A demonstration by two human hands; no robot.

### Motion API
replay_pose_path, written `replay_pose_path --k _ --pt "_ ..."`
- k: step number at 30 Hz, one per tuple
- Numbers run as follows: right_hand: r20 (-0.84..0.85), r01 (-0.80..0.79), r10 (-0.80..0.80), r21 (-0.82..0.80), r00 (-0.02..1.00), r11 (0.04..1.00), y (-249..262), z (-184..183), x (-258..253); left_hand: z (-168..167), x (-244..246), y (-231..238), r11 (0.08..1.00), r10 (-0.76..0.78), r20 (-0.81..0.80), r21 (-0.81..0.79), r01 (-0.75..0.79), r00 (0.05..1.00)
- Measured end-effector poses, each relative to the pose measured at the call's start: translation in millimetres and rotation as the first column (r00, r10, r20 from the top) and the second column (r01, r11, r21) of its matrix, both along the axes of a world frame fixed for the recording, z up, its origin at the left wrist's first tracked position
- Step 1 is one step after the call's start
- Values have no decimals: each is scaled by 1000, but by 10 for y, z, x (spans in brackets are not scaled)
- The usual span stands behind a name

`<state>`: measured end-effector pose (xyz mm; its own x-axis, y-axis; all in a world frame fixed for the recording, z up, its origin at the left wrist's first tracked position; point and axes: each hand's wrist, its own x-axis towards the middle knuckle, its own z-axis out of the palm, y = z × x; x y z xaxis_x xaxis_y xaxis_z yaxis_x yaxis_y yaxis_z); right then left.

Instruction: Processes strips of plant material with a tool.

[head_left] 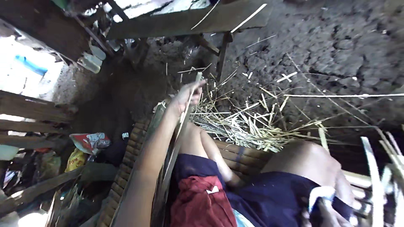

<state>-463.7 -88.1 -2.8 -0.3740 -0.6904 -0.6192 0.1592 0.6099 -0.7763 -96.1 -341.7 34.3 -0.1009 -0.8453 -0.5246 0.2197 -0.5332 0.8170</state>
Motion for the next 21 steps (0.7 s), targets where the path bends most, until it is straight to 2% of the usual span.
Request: replay_pose_path --k 2,3,6,8,10,14,16,19,21 --pt "-33 -61 59 -78 998 995 112 -277 -165 -342 -254 148 989 -106 -214 78 125 971" --pt "-42 -81 77 -92 996 992 164 -412 -253 -505 -358 214 981 -138 -240 103 166 961" --pt "-36 -96 94 -50 995 994 216 -426 -297 -871 -537 407 961 -217 -142 141 237 966" --pt "-10 -80 80 -68 997 994 219 -417 -277 -1019 -550 509 967 -189 -44 167 194 981" --pt "5 -47 47 -103 999 994 217 -427 -247 -998 -542 628 980 -128 105 169 109 986" --pt "5 -32 33 -89 999 995 211 -429 -224 -774 -527 955 994 -113 401 40 106 909" --pt "9 -39 40 -95 999 995 210 -435 -225 -727 -538 1032 994 -75 481 -29 102 873" --pt "-14 -62 60 -113 998 992 214 -458 -242 -659 -569 1097 988 0 664 -116 103 748" --pt "-19 -66 65 -114 998 991 209 -441 -240 -523 -581 1027 984 8 732 -127 124 681"
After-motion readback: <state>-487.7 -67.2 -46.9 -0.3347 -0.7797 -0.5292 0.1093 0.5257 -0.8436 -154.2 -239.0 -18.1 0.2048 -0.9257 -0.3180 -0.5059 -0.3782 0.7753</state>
